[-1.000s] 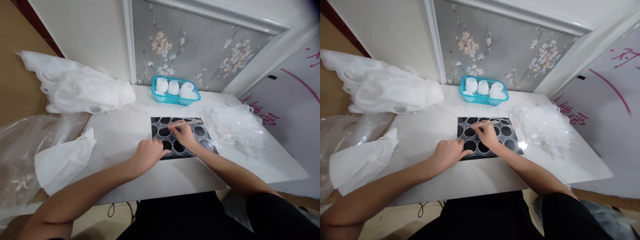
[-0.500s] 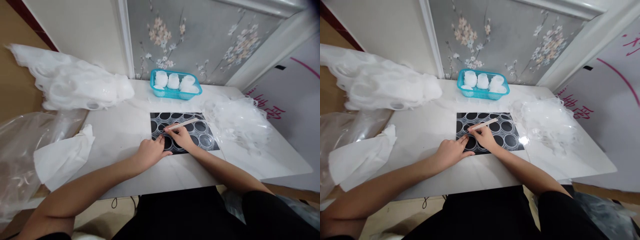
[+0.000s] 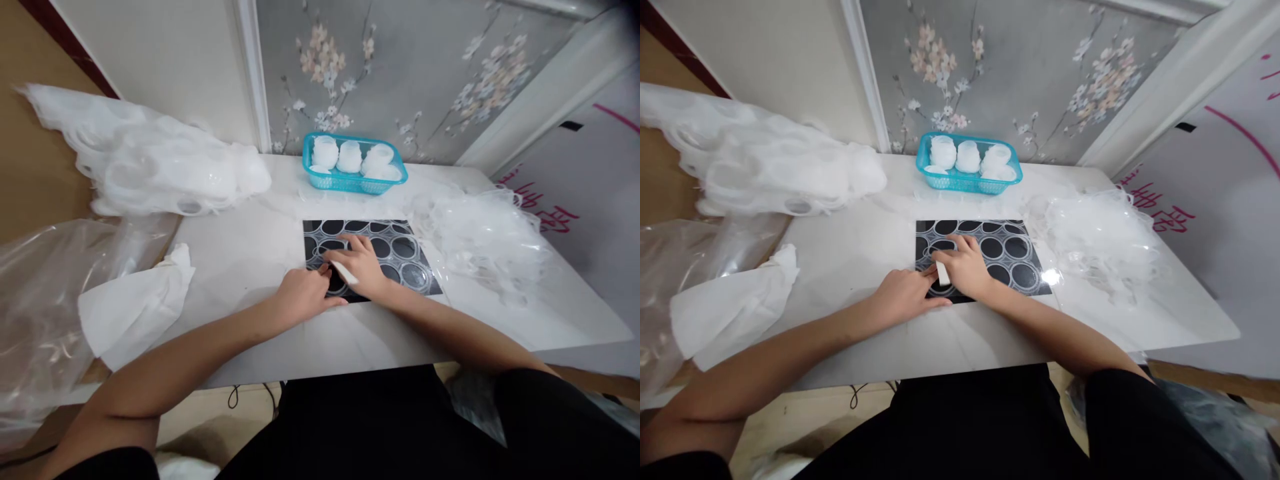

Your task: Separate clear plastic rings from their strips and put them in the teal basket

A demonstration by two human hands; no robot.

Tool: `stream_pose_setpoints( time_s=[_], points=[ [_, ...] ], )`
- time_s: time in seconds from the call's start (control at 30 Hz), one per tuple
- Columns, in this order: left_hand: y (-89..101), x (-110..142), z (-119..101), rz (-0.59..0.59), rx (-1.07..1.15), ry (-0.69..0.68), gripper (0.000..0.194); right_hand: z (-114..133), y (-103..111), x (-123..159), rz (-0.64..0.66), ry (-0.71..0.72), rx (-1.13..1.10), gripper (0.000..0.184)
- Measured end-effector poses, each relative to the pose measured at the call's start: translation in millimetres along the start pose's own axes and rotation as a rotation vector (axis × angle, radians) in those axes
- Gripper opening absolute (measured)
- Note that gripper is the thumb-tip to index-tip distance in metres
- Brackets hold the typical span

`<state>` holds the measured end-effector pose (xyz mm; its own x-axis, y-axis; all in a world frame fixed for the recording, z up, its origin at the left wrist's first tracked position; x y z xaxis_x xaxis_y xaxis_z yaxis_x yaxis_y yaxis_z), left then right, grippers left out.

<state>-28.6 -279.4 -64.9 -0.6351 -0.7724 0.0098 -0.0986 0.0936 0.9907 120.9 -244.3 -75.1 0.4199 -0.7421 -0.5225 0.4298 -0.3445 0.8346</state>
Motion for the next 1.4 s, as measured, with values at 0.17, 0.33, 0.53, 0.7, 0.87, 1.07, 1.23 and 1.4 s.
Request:
stream_pose_setpoints(
  time_s=[0.17, 0.33, 0.53, 0.7, 0.87, 1.07, 1.23, 1.4],
  points=[
    [-2.4, -4.0, 5.2, 0.016, 0.0, -0.018, 0.07, -77.8, 45.1, -41.4, -0.566, -0.419, -0.011, 0.027],
    [0.2, -7.2, 3.0, -0.081, 0.004, 0.012, 0.065, -68.2, 51.3, -0.3, -0.413, -0.452, -0.258, 0.026],
    [2.0, -10.0, -10.6, -0.278, -0.089, -0.213, 0.071, -33.4, 21.1, 39.6, -0.152, -0.582, -0.557, 0.027],
    [-11.4, -14.2, -5.7, -0.247, -0.109, -0.228, 0.076, -33.5, 13.8, 33.9, -0.199, -0.546, -0.595, 0.022],
    [-15.9, -15.8, -2.4, -0.281, -0.116, -0.241, 0.075, -33.7, 11.3, 35.0, -0.22, -0.523, -0.561, 0.016],
    [-17.3, -14.9, -2.6, -0.284, -0.124, -0.25, 0.075, -34.0, 10.1, 33.8, -0.217, -0.488, -0.507, 0.016],
    [-17.1, -14.7, -2.2, -0.269, -0.113, -0.244, 0.076, -32.7, 10.5, 35.6, -0.179, -0.426, -0.376, 0.018],
    [-14.4, -16.4, -1.4, -0.244, -0.055, -0.241, 0.084, -20.1, 9.5, 32.3, -0.057, -0.165, 0.008, 0.02]
  ],
)
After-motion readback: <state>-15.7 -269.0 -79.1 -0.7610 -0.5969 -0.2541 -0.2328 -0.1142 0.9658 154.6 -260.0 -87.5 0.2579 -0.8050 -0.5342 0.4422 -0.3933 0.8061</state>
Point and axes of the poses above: each hand's wrist, its own x-axis away from the middle knuckle, its own y-axis out of the back of the hand, z = x × y, the point moved 3 cm from there along -x, towards the middle knuckle, and after that the axes turned 8 degrees about -z, right-handed, at the moved point
